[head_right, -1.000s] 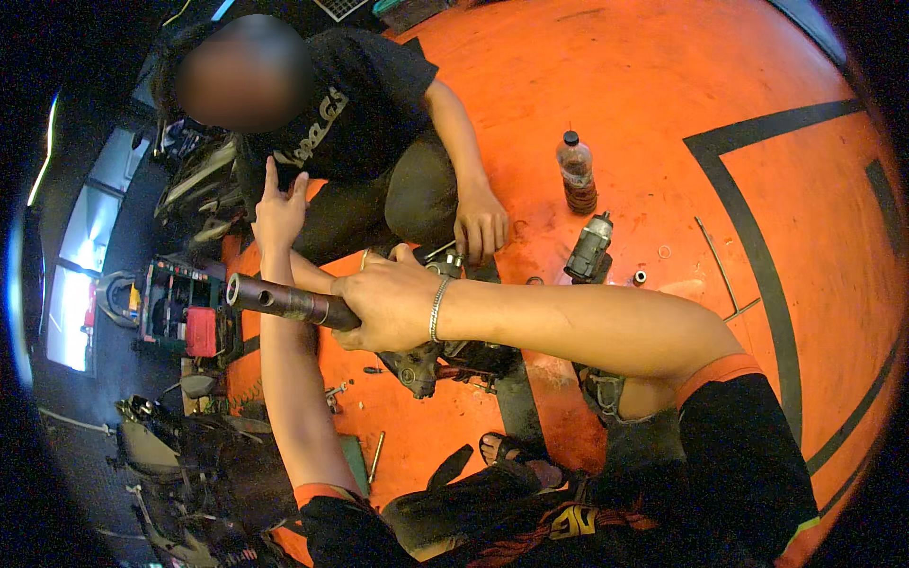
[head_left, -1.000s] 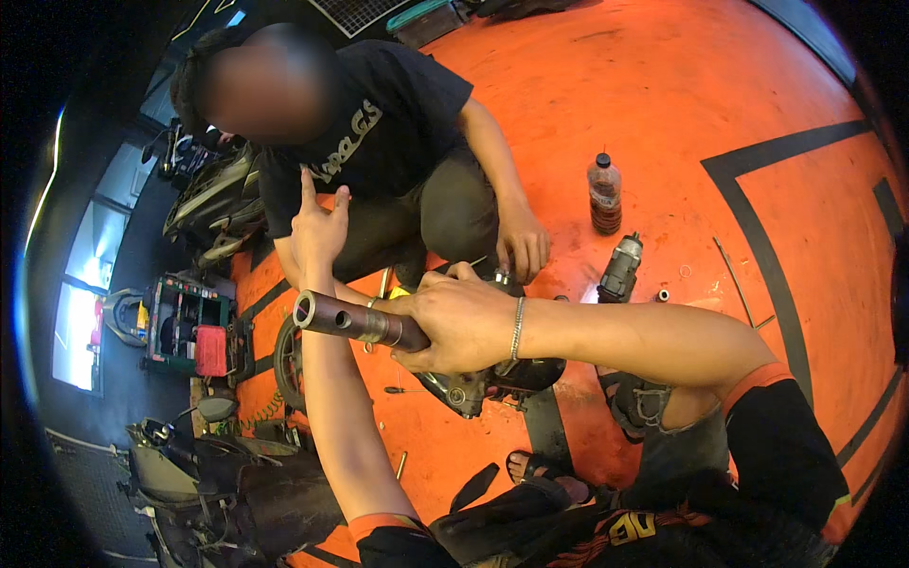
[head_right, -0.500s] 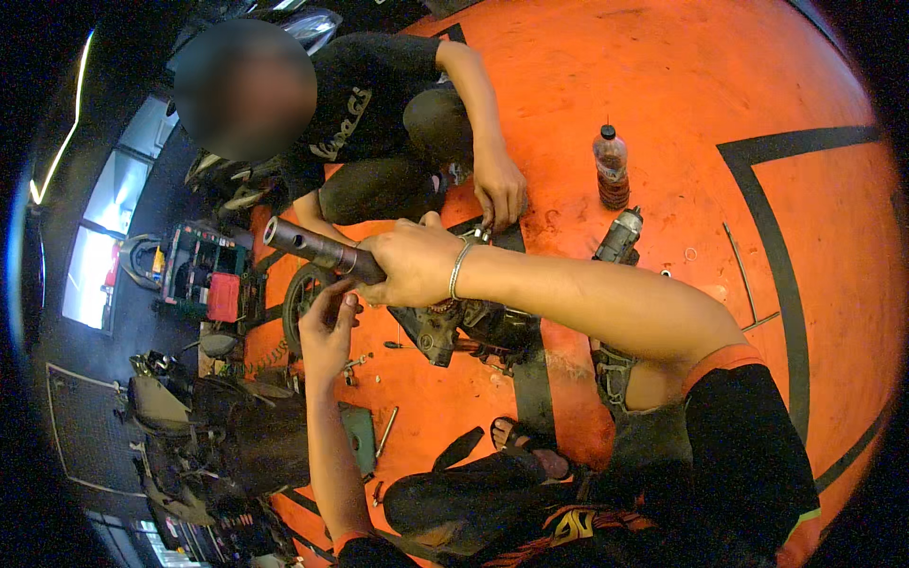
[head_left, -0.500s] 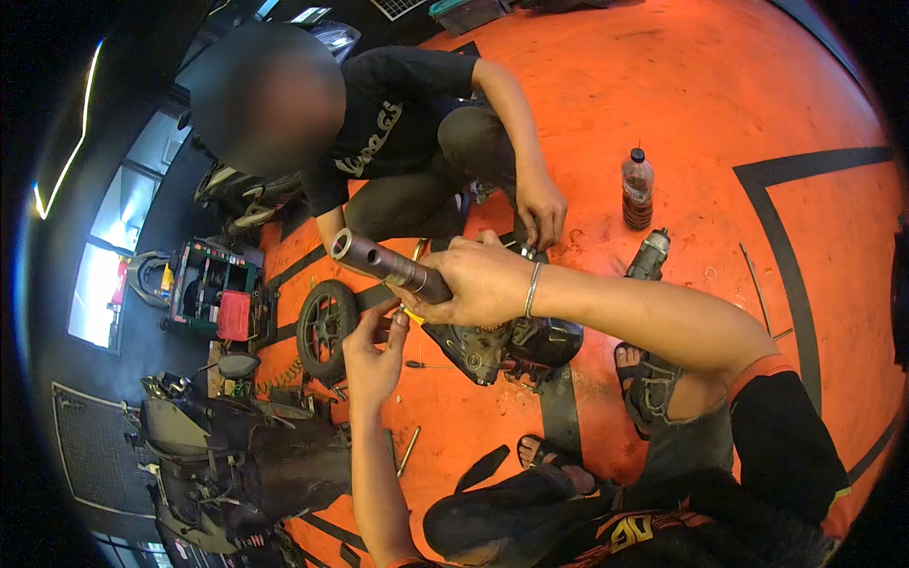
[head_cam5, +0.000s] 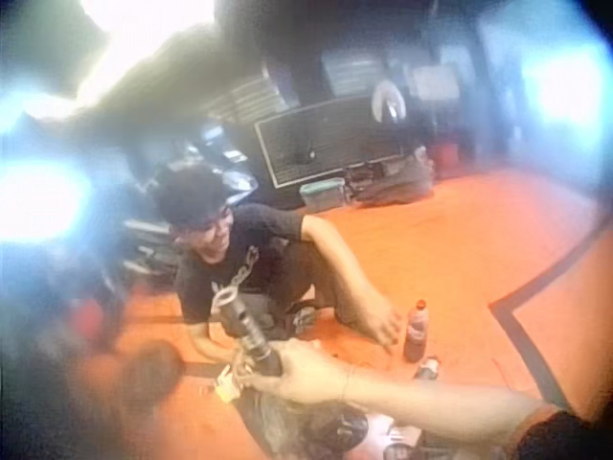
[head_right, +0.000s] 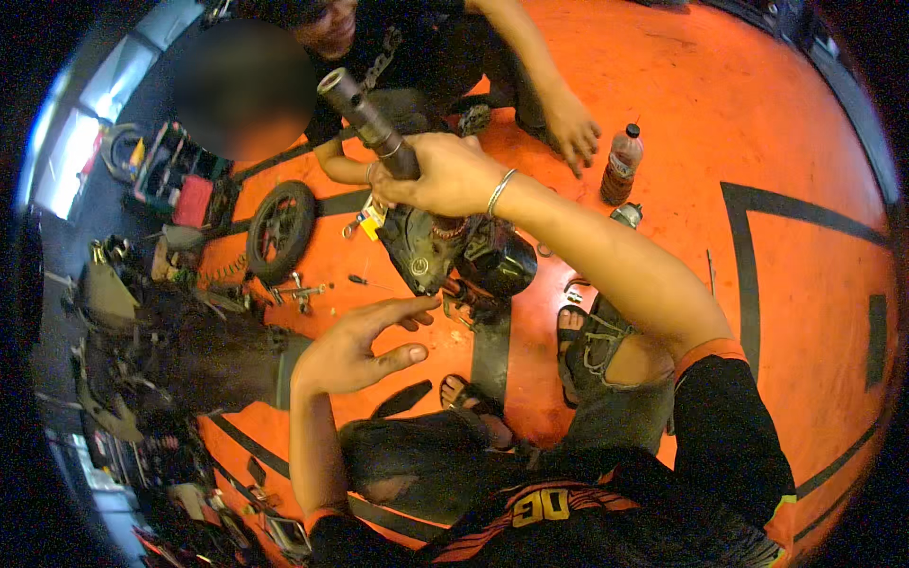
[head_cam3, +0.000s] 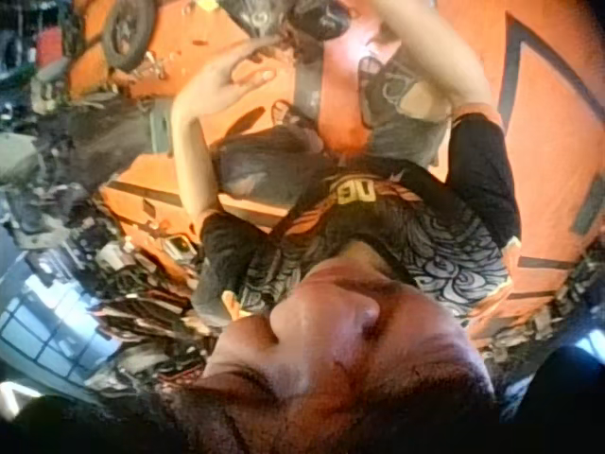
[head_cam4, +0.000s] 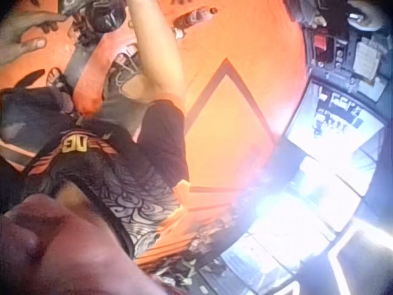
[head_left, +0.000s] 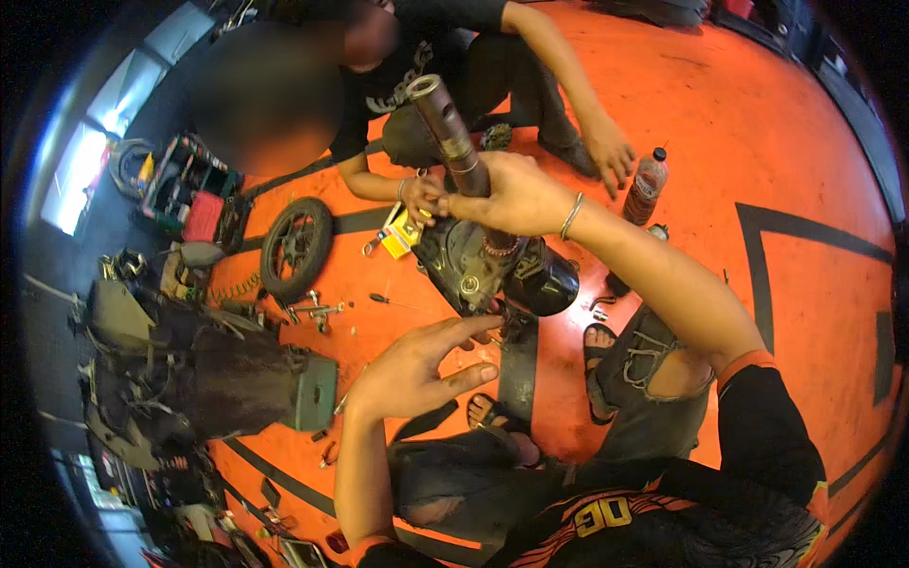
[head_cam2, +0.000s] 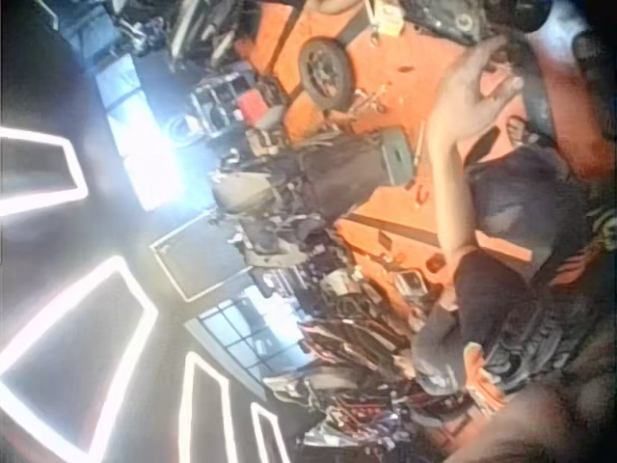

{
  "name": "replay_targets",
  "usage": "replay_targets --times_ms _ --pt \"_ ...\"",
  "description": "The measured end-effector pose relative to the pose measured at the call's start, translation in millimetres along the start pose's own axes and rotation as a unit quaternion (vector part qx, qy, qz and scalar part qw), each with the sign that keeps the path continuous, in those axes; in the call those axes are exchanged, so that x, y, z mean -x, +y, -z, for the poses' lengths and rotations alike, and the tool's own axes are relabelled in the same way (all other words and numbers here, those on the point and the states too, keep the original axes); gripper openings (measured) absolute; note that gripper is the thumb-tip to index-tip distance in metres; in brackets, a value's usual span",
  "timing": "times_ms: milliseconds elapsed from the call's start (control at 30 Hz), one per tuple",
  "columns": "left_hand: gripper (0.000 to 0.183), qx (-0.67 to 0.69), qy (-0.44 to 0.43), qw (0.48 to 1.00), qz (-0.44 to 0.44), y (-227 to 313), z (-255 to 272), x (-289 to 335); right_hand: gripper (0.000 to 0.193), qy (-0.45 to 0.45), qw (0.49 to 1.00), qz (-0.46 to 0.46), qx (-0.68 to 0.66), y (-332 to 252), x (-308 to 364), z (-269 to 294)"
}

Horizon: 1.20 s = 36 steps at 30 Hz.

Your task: The person disassembles and services motorcycle front forks, using a hammer and a power impact driver to remove components. They handle internal springs and seals by hand, eventually reassembling the fork assembly while being assisted by another person.

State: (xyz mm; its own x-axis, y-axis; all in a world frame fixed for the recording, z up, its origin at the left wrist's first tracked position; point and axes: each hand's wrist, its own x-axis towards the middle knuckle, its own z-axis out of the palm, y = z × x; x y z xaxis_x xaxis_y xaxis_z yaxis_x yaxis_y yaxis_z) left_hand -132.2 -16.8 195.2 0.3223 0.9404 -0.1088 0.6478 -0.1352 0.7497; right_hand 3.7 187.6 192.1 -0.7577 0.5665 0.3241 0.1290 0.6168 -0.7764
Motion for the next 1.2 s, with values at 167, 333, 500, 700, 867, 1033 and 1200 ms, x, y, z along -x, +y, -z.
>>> replay_targets --times_ms 167,333,500,700,867,1033,1200 --pt "0.062 -0.055 -0.027 0.997 0.049 -33 -24 6 0.032 -0.017 1.000 -0.012 -0.013 2 -4 -3" --pt "0.059 -0.006 -0.077 0.996 0.040 -61 -33 15 0.034 -0.003 0.997 -0.003 -0.077 4 -1 -6" --pt "0.062 -0.040 -0.039 0.994 0.094 -66 -24 18 0.034 -0.002 0.999 -0.024 -0.024 6 -3 -7" --pt "0.058 -0.035 0.016 0.993 0.109 -73 -6 26 0.035 0.000 0.999 0.019 -0.040 5 -6 -5" --pt "0.056 -0.039 0.039 0.988 0.147 -78 -1 28 0.036 0.022 0.998 0.038 0.045 15 -8 -4" --pt "0.058 -0.062 0.049 0.975 0.208 -99 -2 34 0.033 0.014 0.998 0.042 0.041 18 -6 -6" --pt "0.056 -0.047 0.076 0.972 0.216 -110 8 44 0.030 -0.001 1.000 -0.002 0.018 19 -5 -3"
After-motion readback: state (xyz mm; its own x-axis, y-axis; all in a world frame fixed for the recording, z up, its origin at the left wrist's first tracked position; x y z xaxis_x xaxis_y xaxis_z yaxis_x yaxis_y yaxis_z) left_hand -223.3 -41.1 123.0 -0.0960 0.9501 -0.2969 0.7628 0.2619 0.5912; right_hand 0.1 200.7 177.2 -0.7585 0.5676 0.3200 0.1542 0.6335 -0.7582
